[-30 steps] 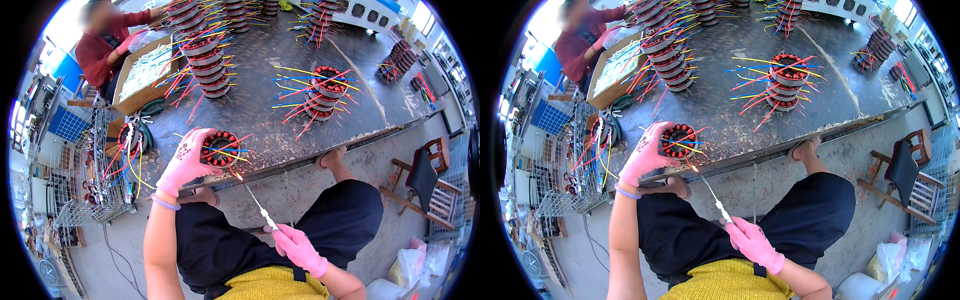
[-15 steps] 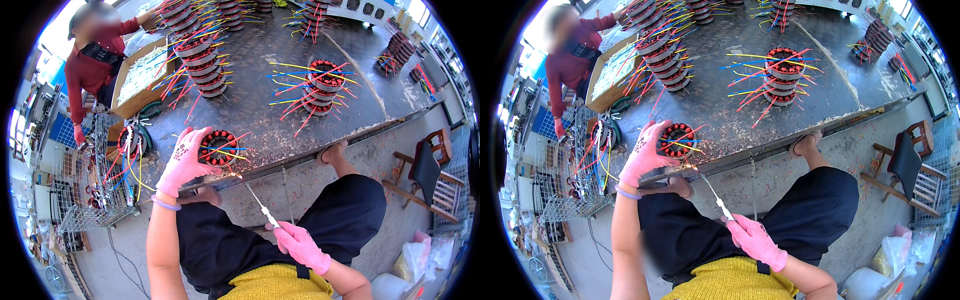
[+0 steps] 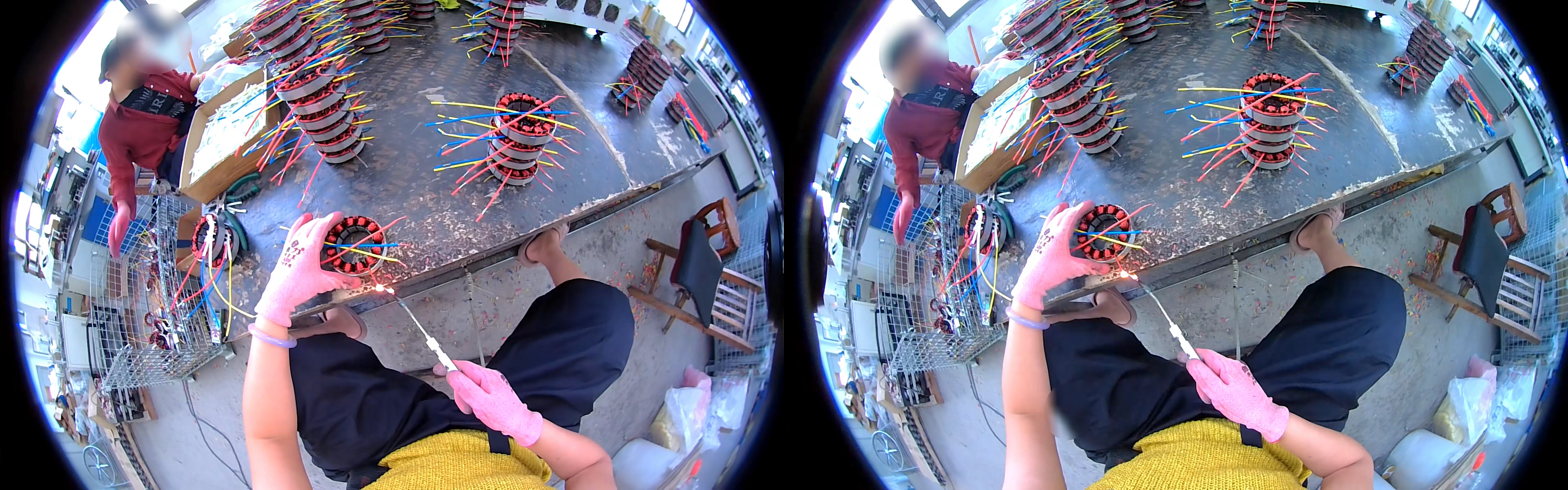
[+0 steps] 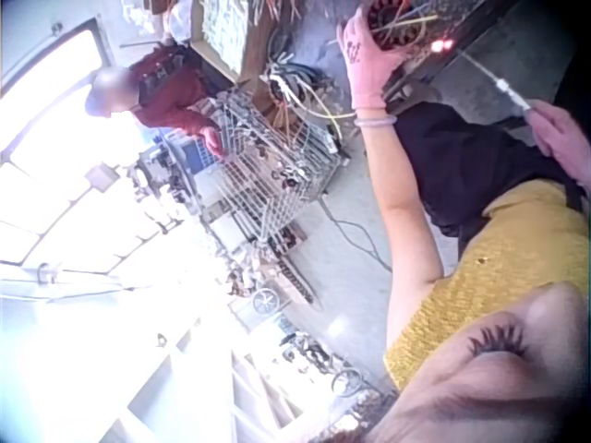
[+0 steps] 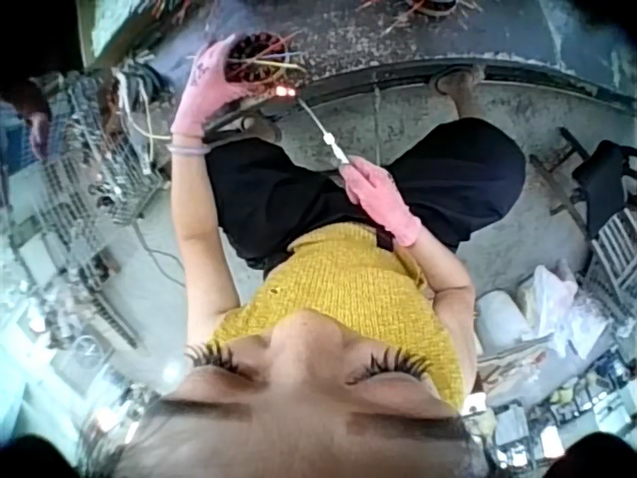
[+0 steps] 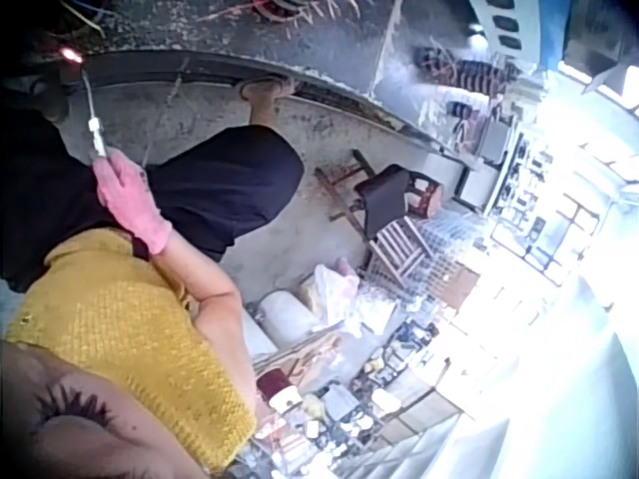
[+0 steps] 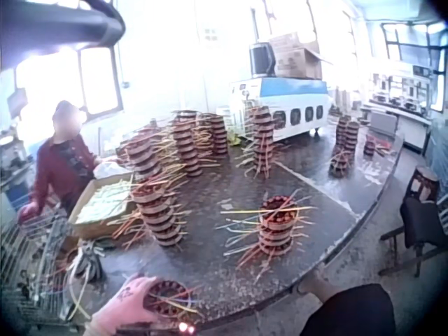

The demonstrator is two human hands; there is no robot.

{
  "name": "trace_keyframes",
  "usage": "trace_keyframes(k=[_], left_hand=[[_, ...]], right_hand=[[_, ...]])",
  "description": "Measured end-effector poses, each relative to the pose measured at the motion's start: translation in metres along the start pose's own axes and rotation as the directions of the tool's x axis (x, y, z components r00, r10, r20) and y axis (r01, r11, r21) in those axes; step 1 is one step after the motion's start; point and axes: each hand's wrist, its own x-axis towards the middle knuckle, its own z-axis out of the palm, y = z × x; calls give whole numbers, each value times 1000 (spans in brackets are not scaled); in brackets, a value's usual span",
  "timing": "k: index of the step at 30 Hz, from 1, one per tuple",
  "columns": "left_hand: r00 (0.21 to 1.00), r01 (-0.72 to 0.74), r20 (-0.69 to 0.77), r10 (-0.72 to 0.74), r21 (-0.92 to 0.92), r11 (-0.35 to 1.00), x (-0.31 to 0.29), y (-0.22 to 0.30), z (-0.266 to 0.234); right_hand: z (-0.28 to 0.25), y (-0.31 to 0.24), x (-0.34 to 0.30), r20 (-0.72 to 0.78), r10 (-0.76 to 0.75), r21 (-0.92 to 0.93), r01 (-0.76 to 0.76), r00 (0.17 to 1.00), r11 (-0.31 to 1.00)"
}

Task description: The person uses a handheld torch to heat the wire ends on a motor stator and then places the stator onto a stack on the workbench.

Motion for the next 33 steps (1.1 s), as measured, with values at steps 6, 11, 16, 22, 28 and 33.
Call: trace_keyframes(k=[6, 11, 16, 22, 28, 33], left_hand=[[1000, 13, 15, -13, -23, 1000, -1, -1, -1], [997, 72, 45, -70, -58, 996, 0, 0, -1], [996, 71, 50, -68, -64, 995, 0, 0, -1], [1000, 7, 13, -6, -20, 1000, 0, 1, -1], [1000, -28, -7, 29, 12, 1000, 1, -1, 0], [1000, -4, 2, 4, 2, 1000, 0, 1, -1]], right_hand=[[1, 6, 1, -5, 14, 41, -14, 1000, 999], [1, 6, 1, -11, -9, 24, 9, 1000, 1000], [0, 8, 2, -17, -24, -13, 24, 1000, 1000], [-1, 7, 1, -2, -14, -17, 14, 1000, 1000], [-2, 14, 3, -6, -36, -46, 36, 999, 998], [-1, 8, 2, -1, -30, -23, 30, 1000, 999]])
